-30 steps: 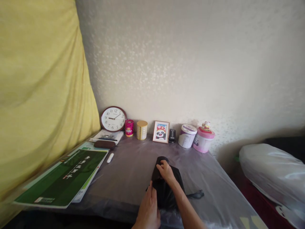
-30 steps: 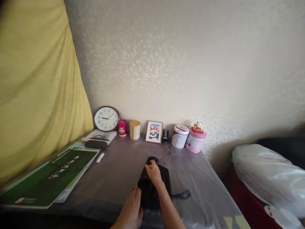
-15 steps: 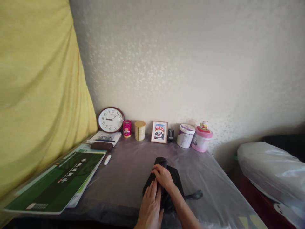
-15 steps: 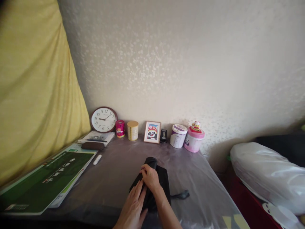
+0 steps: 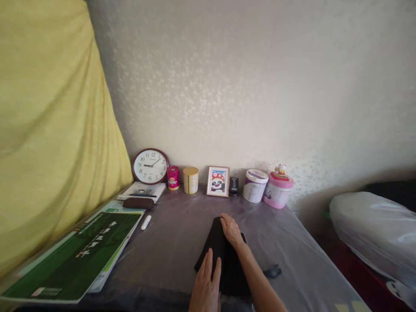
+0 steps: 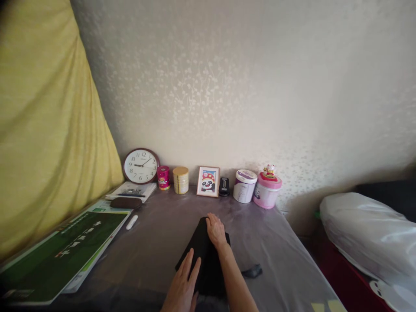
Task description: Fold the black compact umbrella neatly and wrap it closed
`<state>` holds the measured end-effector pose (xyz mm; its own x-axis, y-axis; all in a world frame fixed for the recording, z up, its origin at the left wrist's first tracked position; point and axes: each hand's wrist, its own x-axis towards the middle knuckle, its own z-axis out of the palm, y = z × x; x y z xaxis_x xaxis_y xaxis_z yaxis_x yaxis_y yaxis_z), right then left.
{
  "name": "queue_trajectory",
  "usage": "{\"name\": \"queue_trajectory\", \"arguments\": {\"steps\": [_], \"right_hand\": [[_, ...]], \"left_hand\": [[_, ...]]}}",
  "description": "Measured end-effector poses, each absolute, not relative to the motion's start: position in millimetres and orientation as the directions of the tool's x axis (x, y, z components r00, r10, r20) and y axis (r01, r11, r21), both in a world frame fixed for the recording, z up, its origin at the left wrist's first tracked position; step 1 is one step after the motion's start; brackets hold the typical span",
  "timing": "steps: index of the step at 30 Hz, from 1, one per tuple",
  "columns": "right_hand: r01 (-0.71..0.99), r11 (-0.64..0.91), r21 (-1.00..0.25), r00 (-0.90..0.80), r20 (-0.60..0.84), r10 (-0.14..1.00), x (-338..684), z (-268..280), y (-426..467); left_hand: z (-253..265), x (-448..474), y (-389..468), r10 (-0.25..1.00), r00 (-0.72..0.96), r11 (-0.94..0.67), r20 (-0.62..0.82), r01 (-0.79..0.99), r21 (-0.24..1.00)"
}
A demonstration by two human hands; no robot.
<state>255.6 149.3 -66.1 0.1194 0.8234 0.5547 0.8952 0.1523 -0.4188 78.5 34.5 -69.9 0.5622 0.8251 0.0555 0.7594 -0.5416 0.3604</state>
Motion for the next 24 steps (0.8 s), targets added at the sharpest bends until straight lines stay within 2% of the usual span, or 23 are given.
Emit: {"name": "queue_trajectory", "arguments": {"steps": [1, 3, 6, 7, 9, 11, 13, 17, 19, 24], "right_hand": [[0.893, 0.134, -0.43, 0.147, 0.56, 0.815, 256.7, -63.0, 147.3], [0.876, 0.193, -0.441, 0.119, 0.586, 0.801, 253.1, -57.4, 133.5], [0.806, 0.395, -0.441, -0.108, 0.546, 0.831, 238.0, -55.8, 107.7], [0.791, 0.433, -0.432, -0.174, 0.519, 0.837, 233.4, -57.2, 103.7], [0.8, 0.424, -0.425, -0.188, 0.493, 0.849, 229.1, -61.7, 107.1], [0.832, 0.348, -0.432, -0.095, 0.507, 0.857, 234.1, -66.6, 122.2], [0.853, 0.229, -0.469, 0.068, 0.535, 0.842, 247.5, -71.0, 138.1], [0.825, 0.02, -0.565, 0.374, 0.572, 0.73, 287.7, -82.6, 135.0], [0.786, -0.053, -0.616, 0.451, 0.512, 0.731, 306.6, -89.7, 115.2], [0.643, -0.203, -0.739, 0.516, 0.222, 0.827, 321.7, -91.2, 63.9]], "left_hand": [[-72.2, 78.8, 34.9, 0.825, 0.562, -0.544, 0.064, 0.757, 0.361], [-78.5, 80.2, 36.0, 0.83, 0.552, -0.541, 0.082, 0.758, 0.364], [-87.1, 83.8, 37.1, 0.849, 0.521, -0.516, 0.09, 0.781, 0.351], [-88.8, 84.7, 37.4, 0.853, 0.513, -0.512, 0.096, 0.785, 0.35], [-90.0, 85.3, 38.0, 0.853, 0.512, -0.511, 0.101, 0.78, 0.36], [-89.1, 84.2, 38.6, 0.848, 0.524, -0.513, 0.08, 0.773, 0.374], [-87.9, 82.4, 39.3, 0.847, 0.528, -0.508, 0.06, 0.771, 0.383], [-88.4, 79.1, 41.3, 0.853, 0.516, -0.499, 0.075, 0.767, 0.403], [-89.9, 78.4, 42.6, 0.851, 0.52, -0.5, 0.069, 0.764, 0.407], [-90.0, 77.9, 42.3, 0.848, 0.527, -0.498, 0.051, 0.761, 0.415]]}}
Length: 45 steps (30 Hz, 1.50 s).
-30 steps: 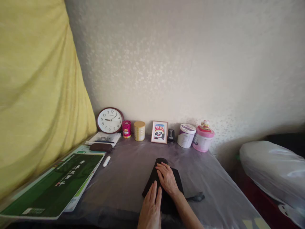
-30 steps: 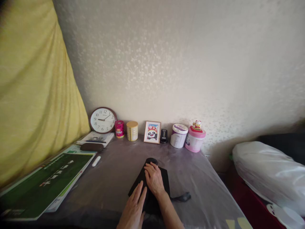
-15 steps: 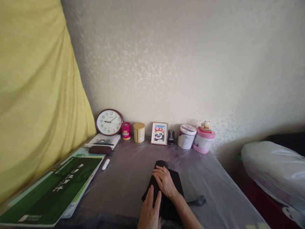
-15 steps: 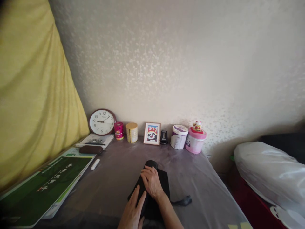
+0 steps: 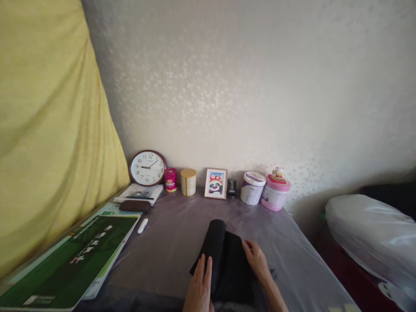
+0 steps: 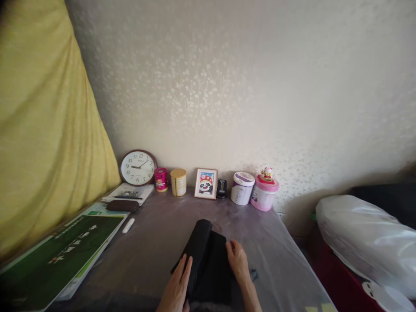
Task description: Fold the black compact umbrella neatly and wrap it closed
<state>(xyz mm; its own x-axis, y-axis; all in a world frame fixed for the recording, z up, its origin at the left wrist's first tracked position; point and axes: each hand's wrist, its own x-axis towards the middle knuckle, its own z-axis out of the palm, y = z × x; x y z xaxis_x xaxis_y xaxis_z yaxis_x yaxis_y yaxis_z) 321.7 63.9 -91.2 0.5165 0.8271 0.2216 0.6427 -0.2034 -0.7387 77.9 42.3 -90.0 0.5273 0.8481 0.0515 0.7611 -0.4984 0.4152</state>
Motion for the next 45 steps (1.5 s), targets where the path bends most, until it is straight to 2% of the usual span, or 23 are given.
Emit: {"name": "queue_trajectory", "arguments": {"steps": [3, 10, 18, 20, 23, 32, 34, 38, 42, 45], "right_hand": [[0.589, -0.22, -0.778, 0.469, 0.108, 0.876, 309.9, -79.7, 49.5], [0.488, -0.176, -0.855, 0.477, 0.092, 0.874, 279.8, -63.1, 46.7], [0.36, -0.046, -0.932, 0.322, 0.078, 0.943, 233.3, -34.7, 79.6], [0.373, -0.054, -0.926, 0.303, 0.067, 0.951, 223.3, -34.1, 88.1], [0.477, -0.089, -0.875, 0.329, 0.084, 0.941, 213.7, -38.4, 96.9], [0.718, -0.16, -0.677, 0.297, 0.091, 0.951, 199.8, -39.4, 102.4], [0.717, -0.144, -0.682, 0.259, 0.069, 0.963, 197.3, -34.3, 100.1], [0.629, -0.096, -0.772, 0.124, -0.023, 0.992, 193.8, -24.9, 93.6], [0.629, -0.053, -0.776, 0.078, -0.005, 0.997, 193.0, -23.0, 89.9], [0.625, -0.041, -0.779, 0.068, 0.002, 0.998, 193.7, -23.5, 89.4]], "left_hand": [[-86.3, 77.2, 39.0, 0.852, 0.522, -0.481, 0.036, 0.754, 0.448], [-79.2, 74.8, 35.0, 0.869, 0.491, -0.383, -0.06, 0.745, 0.546], [-95.3, 78.4, 36.5, 0.878, 0.479, -0.415, -0.004, 0.766, 0.491], [-101.5, 81.1, 37.7, 0.882, 0.471, -0.431, 0.03, 0.779, 0.456], [-107.7, 85.1, 40.1, 0.889, 0.456, -0.433, 0.052, 0.797, 0.422], [-109.0, 73.3, 43.2, 0.835, 0.536, -0.524, 0.122, 0.708, 0.473], [-114.4, 70.4, 43.3, 0.831, 0.539, -0.534, 0.137, 0.704, 0.468], [-127.4, 61.0, 40.5, 0.841, 0.493, -0.535, 0.221, 0.705, 0.464], [-120.9, 47.1, 38.9, 0.835, 0.478, -0.55, 0.273, 0.702, 0.453], [-101.9, 48.5, 41.3, 0.785, 0.493, -0.617, 0.377, 0.676, 0.401]]}}
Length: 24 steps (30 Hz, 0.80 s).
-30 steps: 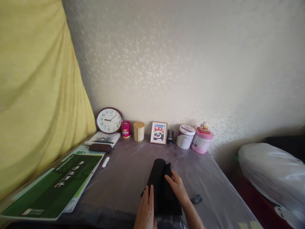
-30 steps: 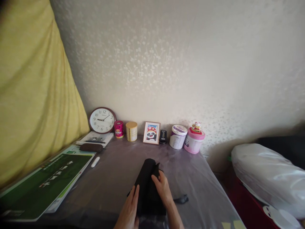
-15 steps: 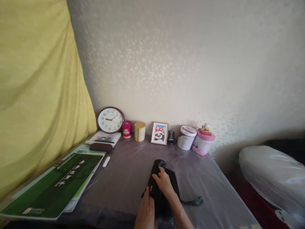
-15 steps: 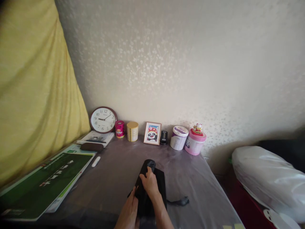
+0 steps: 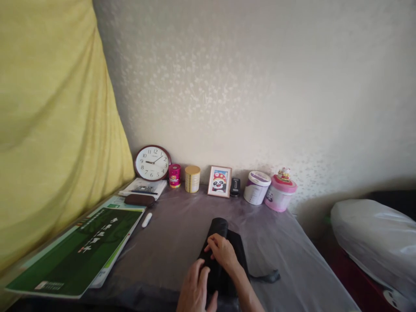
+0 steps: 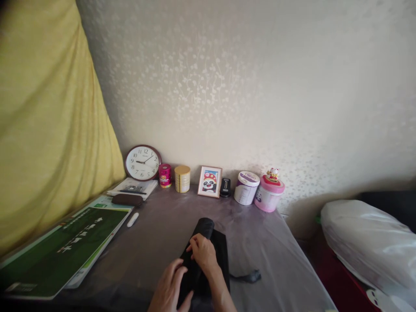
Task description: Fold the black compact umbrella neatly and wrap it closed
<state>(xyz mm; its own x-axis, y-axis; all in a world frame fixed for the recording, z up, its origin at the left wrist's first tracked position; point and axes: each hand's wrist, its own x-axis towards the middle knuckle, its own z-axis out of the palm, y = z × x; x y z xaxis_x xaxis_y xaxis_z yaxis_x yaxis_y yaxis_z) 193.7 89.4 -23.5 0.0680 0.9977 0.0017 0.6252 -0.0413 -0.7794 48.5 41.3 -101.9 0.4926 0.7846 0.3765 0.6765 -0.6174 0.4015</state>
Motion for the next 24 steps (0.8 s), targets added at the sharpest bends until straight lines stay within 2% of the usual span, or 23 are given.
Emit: {"name": "queue_trajectory", "arguments": {"steps": [4, 10, 16, 21, 24], "right_hand": [[0.65, -0.012, -0.76, 0.061, 0.037, 0.997, 194.9, -21.6, 88.4], [0.599, -0.058, -0.799, 0.056, -0.03, 0.998, 196.0, -22.4, 87.8], [0.615, -0.036, -0.788, 0.055, -0.002, 0.998, 195.5, -23.2, 87.6], [0.654, -0.021, -0.756, 0.06, 0.024, 0.998, 194.0, -23.6, 84.6], [0.667, -0.006, -0.745, 0.084, 0.067, 0.994, 191.6, -27.0, 79.1]], "left_hand": [[-85.7, 65.4, 45.5, 0.707, 0.553, -0.7, 0.442, 0.637, 0.323], [-80.5, 62.4, 46.8, 0.78, 0.508, -0.623, 0.365, 0.682, 0.383], [-74.1, 61.1, 52.8, 0.737, 0.54, -0.675, 0.406, 0.618, 0.404], [-95.3, 79.1, 51.4, 0.794, 0.461, -0.604, 0.395, 0.669, 0.433], [-105.4, 82.6, 48.0, 0.803, 0.47, -0.592, 0.367, 0.699, 0.401]]}}
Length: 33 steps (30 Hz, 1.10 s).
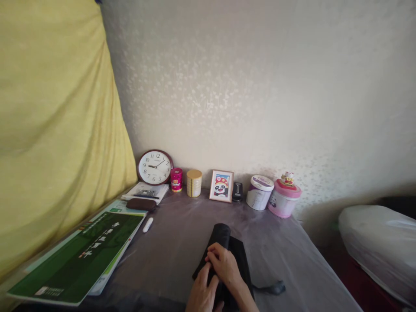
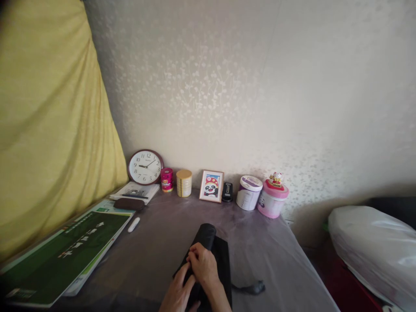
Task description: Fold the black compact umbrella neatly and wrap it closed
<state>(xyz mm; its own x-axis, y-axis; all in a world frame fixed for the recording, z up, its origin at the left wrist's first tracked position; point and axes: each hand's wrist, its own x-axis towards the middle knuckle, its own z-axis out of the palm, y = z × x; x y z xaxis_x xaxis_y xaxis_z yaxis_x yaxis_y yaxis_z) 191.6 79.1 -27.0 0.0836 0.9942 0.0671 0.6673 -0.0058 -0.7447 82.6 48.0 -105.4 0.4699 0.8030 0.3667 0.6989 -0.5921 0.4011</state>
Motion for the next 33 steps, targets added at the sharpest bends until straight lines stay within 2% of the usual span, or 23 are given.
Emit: {"name": "queue_trajectory", "arguments": {"steps": [4, 7, 10, 14, 23, 29, 33], "right_hand": [[0.715, 0.116, -0.689, 0.062, 0.227, 0.972, 194.5, -32.3, 70.1], [0.728, 0.282, -0.625, -0.058, 0.354, 0.934, 203.4, -36.8, 68.9], [0.742, 0.38, -0.553, -0.173, 0.389, 0.905, 212.8, -42.9, 76.4], [0.781, 0.376, -0.498, -0.192, 0.381, 0.904, 219.9, -49.3, 98.0], [0.832, 0.254, -0.493, -0.073, 0.357, 0.931, 237.1, -56.5, 158.3], [0.801, -0.03, -0.597, 0.243, 0.28, 0.929, 269.0, -57.6, 165.9], [0.732, -0.21, -0.648, 0.429, 0.2, 0.881, 304.3, -63.3, 135.9]], "left_hand": [[-113.1, 82.4, 45.0, 0.801, 0.48, -0.594, 0.359, 0.712, 0.374], [-118.5, 82.5, 44.5, 0.793, 0.498, -0.607, 0.353, 0.698, 0.38], [-123.4, 82.7, 45.3, 0.8, 0.5, -0.599, 0.331, 0.692, 0.403], [-127.8, 82.7, 48.6, 0.821, 0.505, -0.568, 0.267, 0.682, 0.46], [-114.5, 77.9, 54.6, 0.837, 0.545, -0.482, 0.046, 0.696, 0.532], [-79.3, 74.1, 41.4, 0.84, 0.543, -0.448, -0.002, 0.694, 0.563], [-70.8, 72.2, 32.1, 0.857, 0.508, -0.46, 0.081, 0.686, 0.564]]}}
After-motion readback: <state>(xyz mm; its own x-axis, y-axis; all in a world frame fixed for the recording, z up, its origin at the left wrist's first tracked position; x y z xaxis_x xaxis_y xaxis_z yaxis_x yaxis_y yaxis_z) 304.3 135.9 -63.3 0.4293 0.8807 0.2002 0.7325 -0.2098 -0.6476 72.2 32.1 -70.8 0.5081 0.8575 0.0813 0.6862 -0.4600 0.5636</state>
